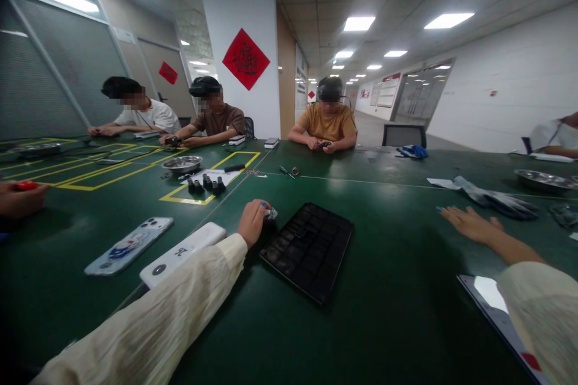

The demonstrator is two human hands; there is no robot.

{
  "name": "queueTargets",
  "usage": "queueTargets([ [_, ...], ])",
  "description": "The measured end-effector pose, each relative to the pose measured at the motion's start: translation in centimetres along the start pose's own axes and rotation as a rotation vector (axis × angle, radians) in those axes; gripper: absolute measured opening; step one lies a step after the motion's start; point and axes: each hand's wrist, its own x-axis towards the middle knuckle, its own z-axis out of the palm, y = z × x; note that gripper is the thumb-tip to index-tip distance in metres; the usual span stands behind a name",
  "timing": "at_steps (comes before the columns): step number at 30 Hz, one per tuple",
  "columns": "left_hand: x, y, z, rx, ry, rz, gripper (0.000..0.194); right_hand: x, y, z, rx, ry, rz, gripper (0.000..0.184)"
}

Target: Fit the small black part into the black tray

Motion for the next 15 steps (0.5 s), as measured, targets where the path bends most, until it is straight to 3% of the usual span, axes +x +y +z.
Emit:
queueTargets([
  [3, -0.1, 0.0, 0.0, 0.003, -0.011, 0.022, 0.035, -2.7, -5.9, 0.9, 0.044, -0.254, -0.197, 0.048],
  [9, -0.1, 0.1, 0.0, 0.019, -0.071, 0.077, 0.034, -15.2, -18.4, 0.9, 0.216, -0.213, -0.902, 0.061],
  [12, -0.1, 0.0, 0.1, 0.014, -0.067, 0.071, 0.033, -21.1, -22.5, 0.4, 0.206, -0.210, -1.232, 0.074],
  [15, 0.0, 0.0, 0.1, 0.004, -0.063, 0.063, 0.034, -23.8, -25.1, 0.7, 0.247, -0.242, -1.393, 0.066],
])
